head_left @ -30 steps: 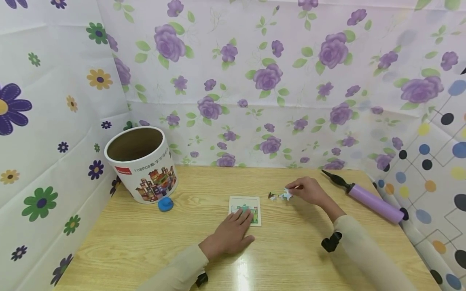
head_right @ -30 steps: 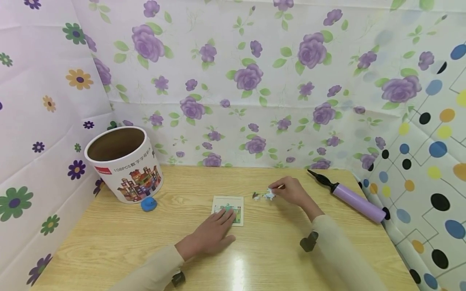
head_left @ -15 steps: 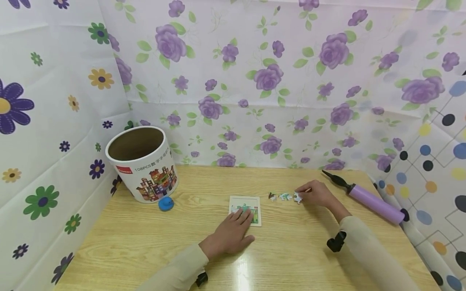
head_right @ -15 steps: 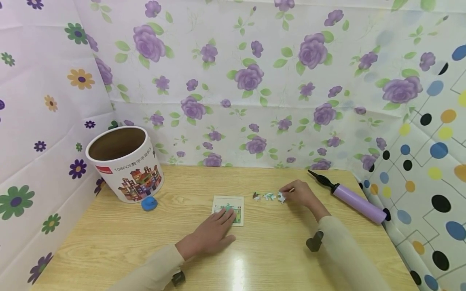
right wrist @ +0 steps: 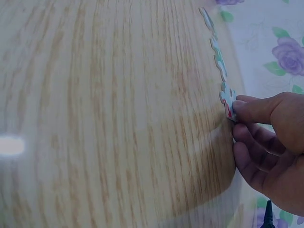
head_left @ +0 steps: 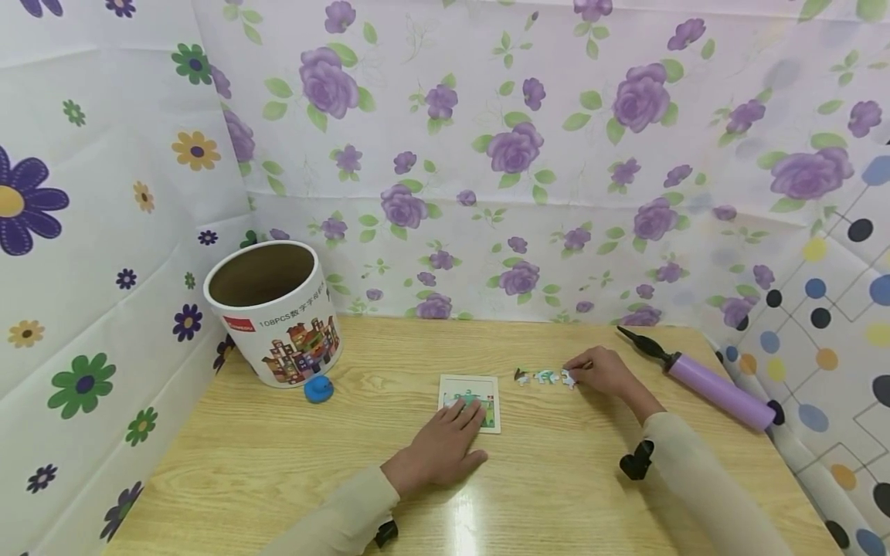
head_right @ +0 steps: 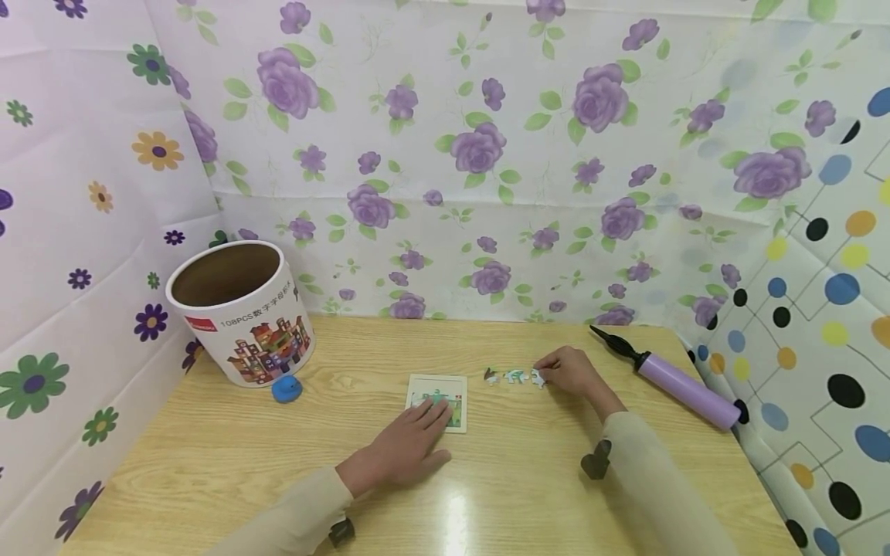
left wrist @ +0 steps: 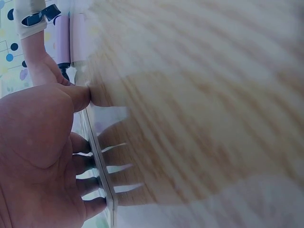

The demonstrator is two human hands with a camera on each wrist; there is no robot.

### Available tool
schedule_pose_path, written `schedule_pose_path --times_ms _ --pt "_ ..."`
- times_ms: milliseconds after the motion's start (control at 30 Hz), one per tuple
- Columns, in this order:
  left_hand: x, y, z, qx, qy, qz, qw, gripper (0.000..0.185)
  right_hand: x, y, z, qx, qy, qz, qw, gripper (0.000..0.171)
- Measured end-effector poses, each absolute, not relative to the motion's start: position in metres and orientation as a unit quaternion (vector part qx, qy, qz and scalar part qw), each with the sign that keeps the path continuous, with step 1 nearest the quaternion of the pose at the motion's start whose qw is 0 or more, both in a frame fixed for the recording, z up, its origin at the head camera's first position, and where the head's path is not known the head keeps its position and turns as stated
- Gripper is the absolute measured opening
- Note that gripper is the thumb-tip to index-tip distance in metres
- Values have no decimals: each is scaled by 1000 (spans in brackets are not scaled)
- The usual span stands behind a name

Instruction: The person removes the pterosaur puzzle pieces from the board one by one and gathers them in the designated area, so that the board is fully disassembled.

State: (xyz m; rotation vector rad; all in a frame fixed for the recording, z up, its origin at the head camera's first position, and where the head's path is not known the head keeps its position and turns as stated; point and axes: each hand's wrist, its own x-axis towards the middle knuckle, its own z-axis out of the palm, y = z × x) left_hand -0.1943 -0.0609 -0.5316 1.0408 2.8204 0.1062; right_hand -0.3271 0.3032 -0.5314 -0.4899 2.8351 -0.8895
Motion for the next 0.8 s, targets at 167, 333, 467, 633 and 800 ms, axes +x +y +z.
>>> schedule_pose_path --times_ms 167,333,467,633,800 --pt "-194 -61 -533 347 935 38 67 70 -327 303 -532 -173 938 -295 60 18" --pt "-194 -61 -532 348 934 40 66 69 -325 302 -529 -174 940 -289 50 19" --pt "-194 -61 -530 349 934 43 63 69 -323 295 -523 -185 938 -289 40 20" --pt "-193 -62 -529 348 934 58 51 69 -321 281 -520 -207 927 -311 38 22" --pt "-192 -61 -528 354 934 49 30 68 -317 260 -518 -224 920 -321 32 22"
